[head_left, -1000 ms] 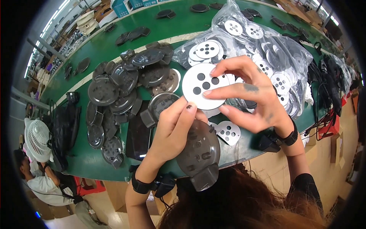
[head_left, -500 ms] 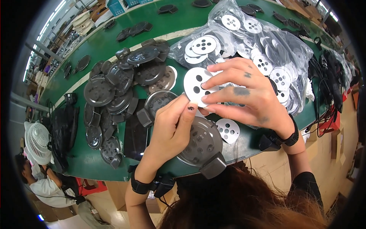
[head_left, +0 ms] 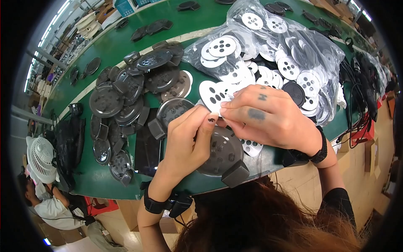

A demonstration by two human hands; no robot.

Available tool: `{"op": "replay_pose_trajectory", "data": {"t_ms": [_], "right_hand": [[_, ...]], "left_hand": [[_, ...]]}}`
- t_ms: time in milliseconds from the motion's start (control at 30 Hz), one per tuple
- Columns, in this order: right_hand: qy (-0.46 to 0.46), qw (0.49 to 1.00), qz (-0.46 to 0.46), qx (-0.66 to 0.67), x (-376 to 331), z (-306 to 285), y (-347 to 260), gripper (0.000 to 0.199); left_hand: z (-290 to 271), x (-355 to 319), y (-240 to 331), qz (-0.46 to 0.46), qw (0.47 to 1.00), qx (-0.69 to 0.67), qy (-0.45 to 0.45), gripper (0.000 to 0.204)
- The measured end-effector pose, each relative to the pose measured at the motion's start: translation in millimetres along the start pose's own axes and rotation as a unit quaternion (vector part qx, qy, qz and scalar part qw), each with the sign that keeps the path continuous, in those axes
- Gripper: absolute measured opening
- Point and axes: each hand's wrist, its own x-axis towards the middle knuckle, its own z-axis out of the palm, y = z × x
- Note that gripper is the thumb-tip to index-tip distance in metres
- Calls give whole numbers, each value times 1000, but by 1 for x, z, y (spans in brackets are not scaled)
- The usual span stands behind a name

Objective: The person is assembling black plastic housing units by peeling stickers and placing circular components inside.

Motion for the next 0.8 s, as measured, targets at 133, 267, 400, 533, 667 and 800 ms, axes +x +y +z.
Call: {"op": "replay_pose_trajectory", "data": {"t_ms": [133,267,400,533,667,800], "right_hand": [[17,1000,-2,-9,1,3,-1,25],[10,1000,11,-3,2,0,0,24],[29,996,58,68,3,-3,3,15],[69,990,111,44,8,-12,6,11],[158,960,222,57,6,-19,20,9],[192,913,332,142,5,-24,27,13]], "left_hand": [[1,0,-2,5,1000,5,3,14],[2,1,0,17,1000,3,0,13],[2,4,1,19,999,-38,12,15],[-3,2,0,-8,999,-45,4,14],[-5,-2,-5,-14,991,-114,62,16],[-8,-2,0,1,986,-123,115,20]]}}
